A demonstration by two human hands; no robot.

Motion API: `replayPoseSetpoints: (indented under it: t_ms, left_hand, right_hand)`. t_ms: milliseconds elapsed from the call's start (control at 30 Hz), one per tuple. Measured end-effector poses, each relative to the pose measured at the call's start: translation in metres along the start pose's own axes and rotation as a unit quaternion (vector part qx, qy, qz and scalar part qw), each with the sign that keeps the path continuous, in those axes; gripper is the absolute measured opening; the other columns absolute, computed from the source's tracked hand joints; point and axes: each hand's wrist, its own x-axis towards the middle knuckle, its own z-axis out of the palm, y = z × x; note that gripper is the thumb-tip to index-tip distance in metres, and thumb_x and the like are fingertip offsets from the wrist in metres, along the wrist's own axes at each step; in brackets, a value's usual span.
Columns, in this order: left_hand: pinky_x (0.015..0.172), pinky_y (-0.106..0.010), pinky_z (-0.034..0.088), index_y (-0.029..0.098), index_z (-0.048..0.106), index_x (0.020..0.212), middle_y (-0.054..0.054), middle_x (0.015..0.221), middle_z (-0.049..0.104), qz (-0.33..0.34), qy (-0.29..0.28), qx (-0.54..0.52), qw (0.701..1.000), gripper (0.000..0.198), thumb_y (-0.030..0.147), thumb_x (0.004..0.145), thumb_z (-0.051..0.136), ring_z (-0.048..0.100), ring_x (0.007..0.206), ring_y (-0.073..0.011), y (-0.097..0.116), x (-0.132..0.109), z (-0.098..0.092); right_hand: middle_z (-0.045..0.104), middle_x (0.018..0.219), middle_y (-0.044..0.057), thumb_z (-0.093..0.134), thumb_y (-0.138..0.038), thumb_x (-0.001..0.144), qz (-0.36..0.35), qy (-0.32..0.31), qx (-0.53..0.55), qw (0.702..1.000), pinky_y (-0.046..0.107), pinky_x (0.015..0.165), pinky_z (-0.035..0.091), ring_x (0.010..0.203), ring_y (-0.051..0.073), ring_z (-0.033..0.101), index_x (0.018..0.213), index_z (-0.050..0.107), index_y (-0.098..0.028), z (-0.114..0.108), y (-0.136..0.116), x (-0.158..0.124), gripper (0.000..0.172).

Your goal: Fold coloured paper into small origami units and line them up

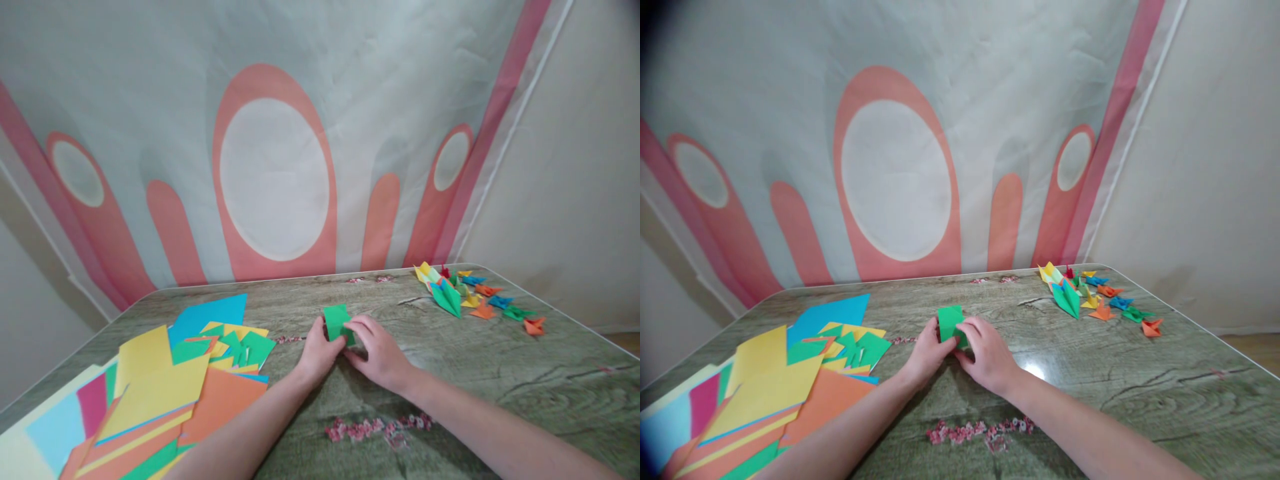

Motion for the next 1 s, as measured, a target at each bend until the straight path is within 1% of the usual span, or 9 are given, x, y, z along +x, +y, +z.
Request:
replayPoseSetpoints:
  t_ms: [133, 233, 300, 367, 433, 500, 600, 733, 1000]
  left_hand:
    - [0.078, -0.029, 0.046, 0.013, 0.046, 0.100, -0.005, 0.090, 0.063, -0.013, -0.040, -0.097, 0.994, 0.033, 0.018, 0.070, 0.060, 0.059, 0.083, -0.0164, 0.005, -0.007, 0.008]
    - [0.085, -0.033, 0.044, 0.012, 0.046, 0.103, -0.009, 0.098, 0.061, -0.022, -0.077, -0.141, 0.987, 0.036, 0.029, 0.074, 0.061, 0.058, 0.092, -0.0192, 0.008, -0.007, 0.009]
    - [0.088, -0.035, 0.043, 0.012, 0.043, 0.110, -0.013, 0.107, 0.058, -0.029, -0.079, -0.138, 0.987, 0.042, 0.038, 0.079, 0.055, 0.056, 0.100, -0.0210, 0.008, -0.004, 0.004]
    - [0.090, -0.037, 0.042, 0.013, 0.037, 0.121, -0.015, 0.119, 0.050, -0.005, -0.065, -0.088, 0.994, 0.055, 0.042, 0.078, 0.056, 0.050, 0.109, -0.0229, 0.007, 0.000, -0.005]
    - [0.095, -0.040, 0.039, 0.017, 0.032, 0.128, -0.014, 0.131, 0.038, 0.067, -0.053, 0.011, 0.996, 0.074, 0.037, 0.067, 0.069, 0.039, 0.120, -0.0257, 0.004, 0.006, -0.015]
    - [0.100, -0.041, 0.033, 0.019, 0.035, 0.128, -0.012, 0.133, 0.035, 0.146, -0.051, 0.102, 0.983, 0.081, 0.028, 0.058, 0.075, 0.034, 0.123, -0.0263, 0.000, 0.010, -0.022]
    - [0.100, -0.038, 0.033, 0.020, 0.049, 0.117, -0.008, 0.121, 0.046, 0.215, -0.063, 0.180, 0.958, 0.060, 0.020, 0.062, 0.072, 0.042, 0.115, -0.0231, -0.003, 0.013, -0.027]
    - [0.086, -0.030, 0.042, 0.022, 0.061, 0.094, -0.002, 0.097, 0.059, 0.231, -0.091, 0.247, 0.937, 0.023, 0.013, 0.072, 0.060, 0.054, 0.094, -0.0170, -0.005, 0.010, -0.027]
    - [0.076, -0.029, 0.039, 0.021, 0.061, 0.085, 0.000, 0.088, 0.064, 0.253, -0.090, 0.424, 0.865, 0.016, 0.011, 0.073, 0.057, 0.057, 0.085, -0.0172, -0.001, 0.007, -0.029]
  right_hand:
    - [0.057, 0.107, 0.009, 0.055, -0.010, 0.074, -0.015, -0.028, -0.045, 0.998, 0.038, 0.088, 0.042, 0.100, 0.023, 0.052, 0.108, 0.056, -0.019, 0.004, 0.003, -0.003, 0.035]
    - [0.061, 0.098, 0.006, 0.050, -0.004, 0.075, -0.022, -0.026, -0.021, 0.999, 0.034, 0.083, 0.045, 0.093, 0.020, 0.055, 0.100, 0.059, -0.020, 0.003, 0.014, -0.003, 0.031]
    - [0.061, 0.094, 0.005, 0.048, -0.004, 0.077, -0.028, -0.016, 0.001, 0.999, 0.031, 0.080, 0.046, 0.088, 0.018, 0.057, 0.099, 0.060, -0.021, 0.001, 0.022, -0.002, 0.030]
    - [0.061, 0.094, 0.005, 0.047, -0.004, 0.077, -0.024, -0.002, 0.020, 0.999, 0.031, 0.079, 0.047, 0.087, 0.018, 0.057, 0.099, 0.060, -0.021, 0.000, 0.028, 0.000, 0.031]
    - [0.061, 0.094, 0.005, 0.048, -0.005, 0.077, -0.011, 0.010, 0.051, 0.999, 0.031, 0.079, 0.047, 0.087, 0.017, 0.058, 0.097, 0.061, -0.021, -0.001, 0.034, 0.002, 0.029]
    - [0.062, 0.093, 0.004, 0.049, -0.004, 0.075, 0.001, 0.012, 0.091, 0.996, 0.031, 0.080, 0.047, 0.087, 0.017, 0.058, 0.093, 0.062, -0.021, -0.002, 0.038, 0.004, 0.029]
    - [0.063, 0.091, 0.004, 0.049, -0.002, 0.073, 0.008, -0.002, 0.142, 0.990, 0.031, 0.082, 0.047, 0.087, 0.016, 0.059, 0.090, 0.065, -0.020, -0.002, 0.043, 0.006, 0.029]
    - [0.064, 0.093, 0.004, 0.052, -0.004, 0.075, 0.008, -0.018, 0.153, 0.988, 0.030, 0.082, 0.046, 0.088, 0.016, 0.060, 0.088, 0.068, -0.021, 0.000, 0.048, 0.007, 0.027]
    - [0.061, 0.099, 0.006, 0.062, -0.014, 0.074, -0.030, -0.026, 0.051, 0.998, 0.034, 0.083, 0.043, 0.093, 0.019, 0.054, 0.097, 0.064, -0.022, 0.001, 0.047, 0.006, 0.024]
